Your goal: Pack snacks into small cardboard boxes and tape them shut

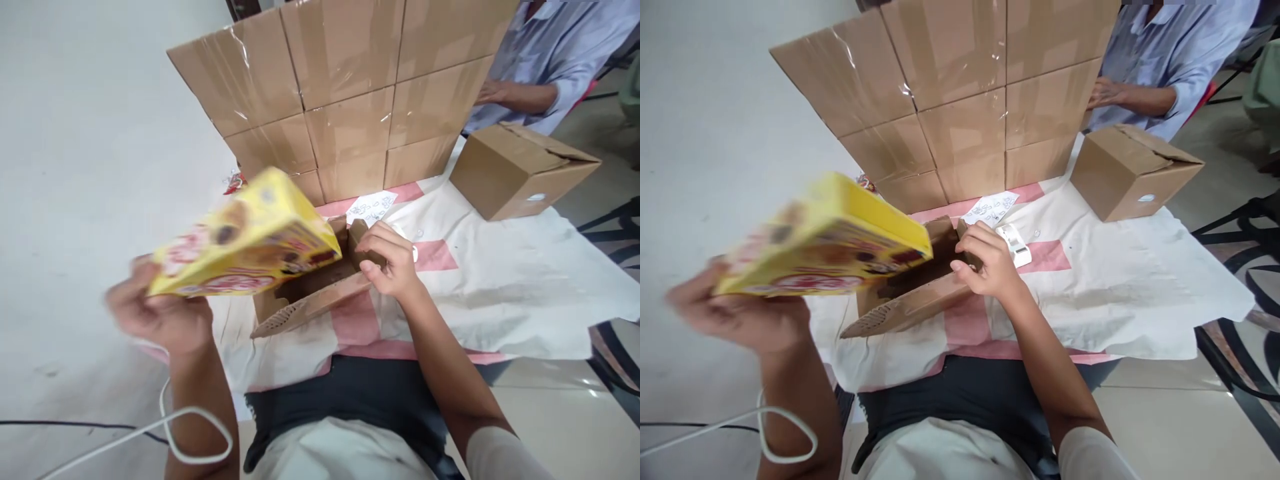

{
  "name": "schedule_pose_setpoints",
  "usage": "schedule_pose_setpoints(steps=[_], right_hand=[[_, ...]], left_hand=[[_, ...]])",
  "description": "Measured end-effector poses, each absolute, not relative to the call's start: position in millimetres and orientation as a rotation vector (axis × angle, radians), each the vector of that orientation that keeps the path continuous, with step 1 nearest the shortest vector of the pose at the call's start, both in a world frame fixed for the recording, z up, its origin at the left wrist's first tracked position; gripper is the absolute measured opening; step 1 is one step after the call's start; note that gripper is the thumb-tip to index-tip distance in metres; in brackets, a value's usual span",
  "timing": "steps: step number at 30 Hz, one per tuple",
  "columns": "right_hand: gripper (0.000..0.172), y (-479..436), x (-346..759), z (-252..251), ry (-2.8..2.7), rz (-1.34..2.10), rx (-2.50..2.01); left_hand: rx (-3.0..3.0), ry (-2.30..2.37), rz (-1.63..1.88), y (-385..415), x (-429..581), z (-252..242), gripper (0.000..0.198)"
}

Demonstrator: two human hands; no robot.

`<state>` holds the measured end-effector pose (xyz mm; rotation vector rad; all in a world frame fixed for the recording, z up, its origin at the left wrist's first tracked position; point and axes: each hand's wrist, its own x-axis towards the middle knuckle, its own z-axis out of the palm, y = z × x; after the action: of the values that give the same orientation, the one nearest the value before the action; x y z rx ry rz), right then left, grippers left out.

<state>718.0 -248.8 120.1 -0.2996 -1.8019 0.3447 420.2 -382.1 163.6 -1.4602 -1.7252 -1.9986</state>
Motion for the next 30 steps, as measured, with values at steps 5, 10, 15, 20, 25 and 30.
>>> schedule_pose_setpoints(steps=[5,10,15,20,25,30], right_hand=[[0.031,-247,722,120,-1.743,0.334,-0.379],[0.025,-241,729,117,-1.640,0.396,-0.459],[0.028,-238,727,111,-1.536,0.473,-0.464],[0.028,-238,727,109,-1.547,0.458,-0.438],[0.025,-239,730,111,-1.576,0.455,-0.439],[0.025,-241,733,110,-1.595,0.475,-0.457]], left_hand=[[-2.193,-1.566,-1.869,-353,442,149,0.020],[-2.575,-1.900,-1.580,-336,444,145,0.025],[-2.875,-1.966,-0.852,-332,447,166,0.024],[-3.000,-1.706,-0.346,-331,449,174,0.028],[-2.883,-1.579,-0.147,-336,450,177,0.031],[-2.714,-1.471,-0.472,-343,442,163,0.039]])
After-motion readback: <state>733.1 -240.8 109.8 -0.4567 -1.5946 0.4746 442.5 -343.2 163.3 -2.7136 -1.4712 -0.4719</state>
